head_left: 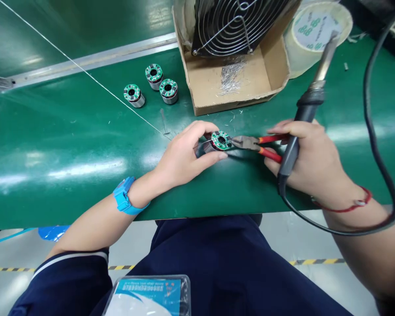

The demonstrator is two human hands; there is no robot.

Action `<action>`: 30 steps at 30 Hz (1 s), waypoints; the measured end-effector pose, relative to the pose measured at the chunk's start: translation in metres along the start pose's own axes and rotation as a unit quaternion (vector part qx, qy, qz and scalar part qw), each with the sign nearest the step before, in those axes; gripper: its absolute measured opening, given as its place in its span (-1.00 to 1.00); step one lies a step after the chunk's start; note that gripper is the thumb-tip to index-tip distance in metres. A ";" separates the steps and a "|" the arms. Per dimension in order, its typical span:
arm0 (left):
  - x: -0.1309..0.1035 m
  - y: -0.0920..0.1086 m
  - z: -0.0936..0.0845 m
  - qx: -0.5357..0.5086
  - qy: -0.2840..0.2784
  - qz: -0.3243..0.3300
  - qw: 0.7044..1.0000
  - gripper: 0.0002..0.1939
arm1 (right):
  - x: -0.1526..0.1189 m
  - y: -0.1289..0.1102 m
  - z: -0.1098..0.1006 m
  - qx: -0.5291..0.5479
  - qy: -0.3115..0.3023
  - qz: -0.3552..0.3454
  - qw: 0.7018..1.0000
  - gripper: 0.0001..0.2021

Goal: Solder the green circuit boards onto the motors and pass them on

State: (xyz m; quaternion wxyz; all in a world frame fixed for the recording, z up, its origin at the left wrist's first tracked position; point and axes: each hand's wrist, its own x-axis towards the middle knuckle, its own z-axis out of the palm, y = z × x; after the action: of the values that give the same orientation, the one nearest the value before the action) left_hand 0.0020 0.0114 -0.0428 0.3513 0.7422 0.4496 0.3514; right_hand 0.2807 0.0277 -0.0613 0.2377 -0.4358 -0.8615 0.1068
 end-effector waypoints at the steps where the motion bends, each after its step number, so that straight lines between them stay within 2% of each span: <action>1: 0.000 0.000 0.000 0.007 0.001 0.005 1.000 -0.67 | 0.002 -0.005 -0.003 -0.019 -0.019 -0.010 1.000 -0.63; 3: 0.000 0.001 0.000 0.026 -0.001 0.007 1.000 -0.66 | 0.007 -0.012 -0.009 -0.047 -0.049 -0.015 0.998 -0.65; 7: -0.001 0.003 0.000 0.076 -0.008 0.010 0.997 -0.65 | 0.012 -0.015 -0.019 -0.119 -0.073 -0.030 0.990 -0.71; 10: -0.001 0.004 -0.001 0.107 -0.010 0.026 0.994 -0.65 | 0.013 -0.019 -0.026 -0.167 -0.063 -0.085 0.980 -0.73; 13: -0.001 0.003 0.000 0.115 -0.008 0.026 0.993 -0.65 | 0.012 -0.027 -0.029 -0.194 -0.029 -0.126 0.972 -0.74; 15: -0.001 0.001 0.000 0.098 0.002 0.028 0.995 -0.65 | 0.013 -0.031 -0.028 -0.209 -0.002 -0.100 0.973 -0.76; 18: -0.001 -0.002 -0.001 0.058 0.018 0.027 0.998 -0.64 | 0.021 -0.029 -0.022 -0.234 0.024 -0.001 0.972 -0.70; 21: -0.001 -0.004 -0.002 0.026 0.026 -0.005 0.999 -0.62 | 0.037 -0.025 -0.013 -0.262 -0.006 0.119 0.958 -0.53; 24: -0.003 -0.004 -0.002 -0.008 0.031 -0.025 0.999 -0.60 | 0.048 -0.023 -0.005 -0.243 -0.045 0.198 0.949 -0.48; 27: -0.004 -0.002 -0.002 -0.016 0.023 -0.028 0.999 -0.60 | 0.049 -0.023 0.003 -0.184 -0.038 0.211 0.959 -0.47; 30: -0.001 -0.001 -0.013 0.003 0.039 -0.011 0.999 -0.60 | 0.045 -0.016 0.009 -0.144 -0.003 0.176 0.974 -0.42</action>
State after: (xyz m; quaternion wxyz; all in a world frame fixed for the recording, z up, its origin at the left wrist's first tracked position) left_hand -0.0095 0.0135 -0.0374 0.3349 0.7240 0.4726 0.3745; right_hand 0.2425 0.0550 -0.0482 0.1476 -0.6099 -0.7783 0.0224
